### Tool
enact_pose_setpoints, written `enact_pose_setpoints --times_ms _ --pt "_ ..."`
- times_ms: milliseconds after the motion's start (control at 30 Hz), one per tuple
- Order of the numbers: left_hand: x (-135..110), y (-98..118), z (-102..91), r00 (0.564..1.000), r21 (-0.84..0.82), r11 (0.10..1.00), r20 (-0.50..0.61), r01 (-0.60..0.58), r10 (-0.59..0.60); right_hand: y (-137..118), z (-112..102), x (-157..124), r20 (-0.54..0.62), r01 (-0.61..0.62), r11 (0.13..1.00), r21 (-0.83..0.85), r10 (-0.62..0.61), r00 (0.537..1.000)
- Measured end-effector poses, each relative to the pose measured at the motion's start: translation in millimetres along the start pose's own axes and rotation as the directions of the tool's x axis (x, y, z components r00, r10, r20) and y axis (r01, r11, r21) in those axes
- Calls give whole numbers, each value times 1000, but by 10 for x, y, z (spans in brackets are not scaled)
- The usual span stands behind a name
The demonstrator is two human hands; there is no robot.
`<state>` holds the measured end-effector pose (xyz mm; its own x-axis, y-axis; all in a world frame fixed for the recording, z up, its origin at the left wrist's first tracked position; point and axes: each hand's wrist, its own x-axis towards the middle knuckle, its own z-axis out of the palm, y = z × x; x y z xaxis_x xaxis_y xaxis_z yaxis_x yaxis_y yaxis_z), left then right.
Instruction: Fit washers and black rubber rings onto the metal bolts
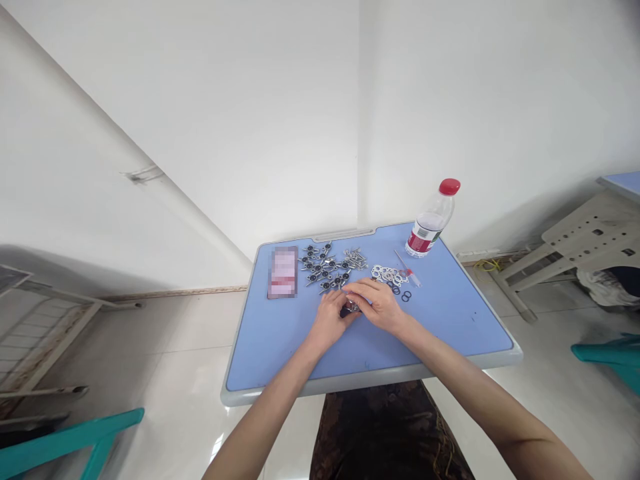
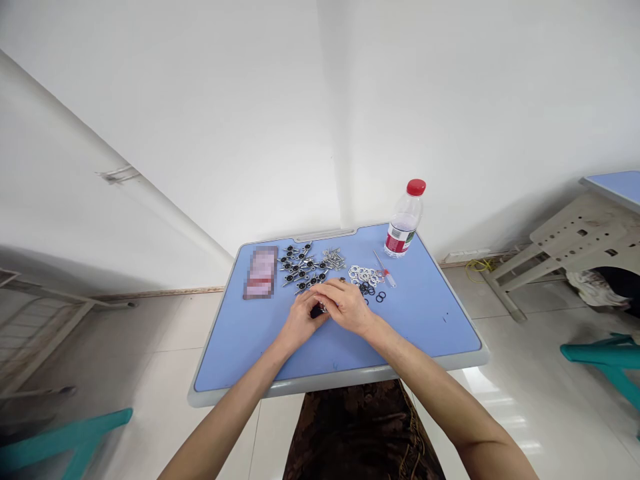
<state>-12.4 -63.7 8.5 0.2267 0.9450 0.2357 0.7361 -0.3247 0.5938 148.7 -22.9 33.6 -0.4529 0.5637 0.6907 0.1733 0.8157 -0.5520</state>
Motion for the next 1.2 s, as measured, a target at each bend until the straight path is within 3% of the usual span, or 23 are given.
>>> enact_pose_setpoints --times_ms 200,333,633,733,867,1200 --pt "8 -9 3 1000 41 999 -10 -5 5 10 -59 2 46 -42 996 84 38 998" --pt "12 2 -3 1000 35 999 -6 -7 8 14 -60 6 2 -97 991 91 97 995" --pt "12 17 -7 1000 19 1000 -7 5 -5 12 22 -9 -54 12 998 -58 -16 998" --pt "2 12 -2 1000 36 999 -15 -12 12 12 26 -14 -13 40 999 -9 -41 999" --pt "-13 -10 17 1000 83 997 -15 -1 2 4 22 -18 37 -23 997 80 20 999" --pt "-30 -92 101 999 -5 1000 -45 6 -6 -45 62 9 8 22 997 78 -23 1000"
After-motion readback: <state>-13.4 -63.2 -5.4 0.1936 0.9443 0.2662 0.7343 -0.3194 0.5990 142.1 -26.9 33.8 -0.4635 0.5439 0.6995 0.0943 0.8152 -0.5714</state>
